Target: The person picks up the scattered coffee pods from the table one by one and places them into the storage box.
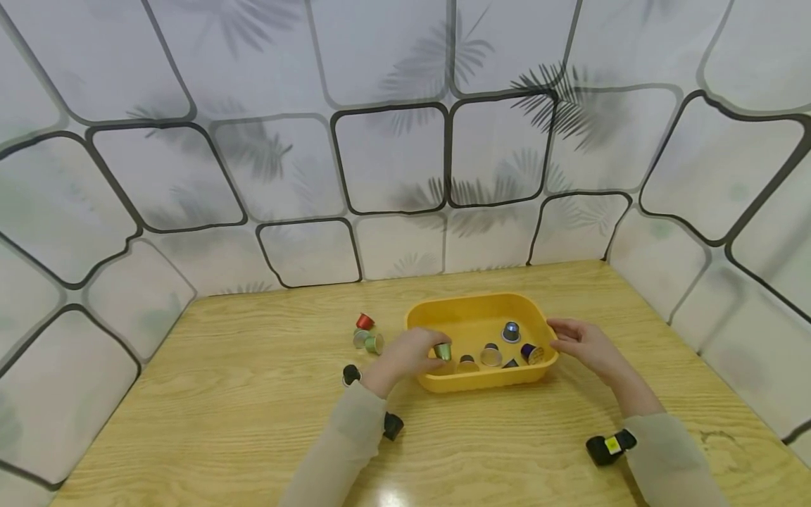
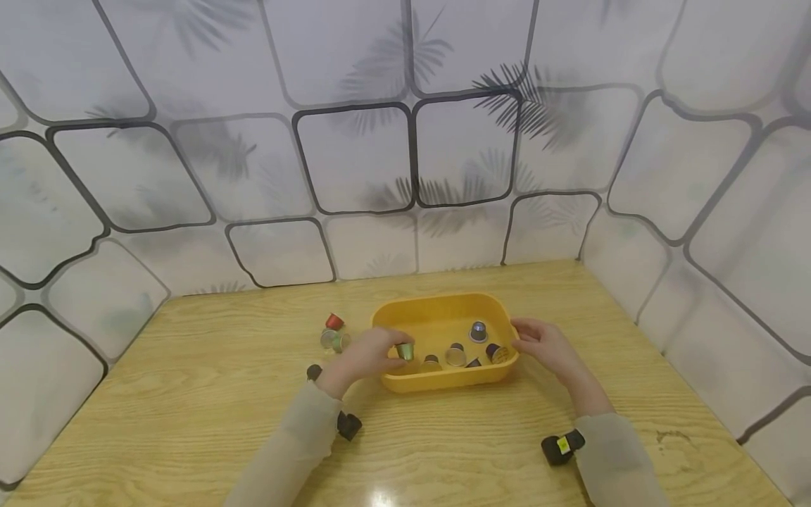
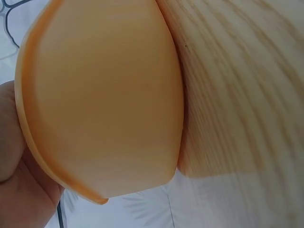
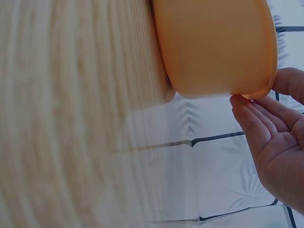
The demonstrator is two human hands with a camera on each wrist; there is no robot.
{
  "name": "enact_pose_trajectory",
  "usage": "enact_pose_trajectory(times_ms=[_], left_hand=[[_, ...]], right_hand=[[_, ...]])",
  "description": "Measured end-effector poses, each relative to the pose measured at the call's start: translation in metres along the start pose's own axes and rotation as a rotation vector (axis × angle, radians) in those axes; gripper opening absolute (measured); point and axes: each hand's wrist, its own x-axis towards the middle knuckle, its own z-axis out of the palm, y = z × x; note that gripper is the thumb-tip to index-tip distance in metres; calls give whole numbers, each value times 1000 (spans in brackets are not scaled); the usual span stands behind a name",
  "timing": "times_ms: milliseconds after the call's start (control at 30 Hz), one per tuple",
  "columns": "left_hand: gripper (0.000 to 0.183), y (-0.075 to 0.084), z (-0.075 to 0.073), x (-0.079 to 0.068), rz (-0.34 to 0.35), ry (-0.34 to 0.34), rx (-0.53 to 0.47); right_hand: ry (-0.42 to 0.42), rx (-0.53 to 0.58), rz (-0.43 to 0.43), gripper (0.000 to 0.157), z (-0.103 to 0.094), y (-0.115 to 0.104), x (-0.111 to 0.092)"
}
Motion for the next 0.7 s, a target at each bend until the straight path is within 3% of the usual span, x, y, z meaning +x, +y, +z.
enact_pose_trajectory(times_ms=[300, 700], left_hand=[[33, 3, 0, 3, -28, -55, 41], [18, 7, -4, 8, -53, -149, 87]], right_hand=[[0, 5, 14, 54, 0, -1, 0], [-1, 10, 10, 55, 0, -1, -1]])
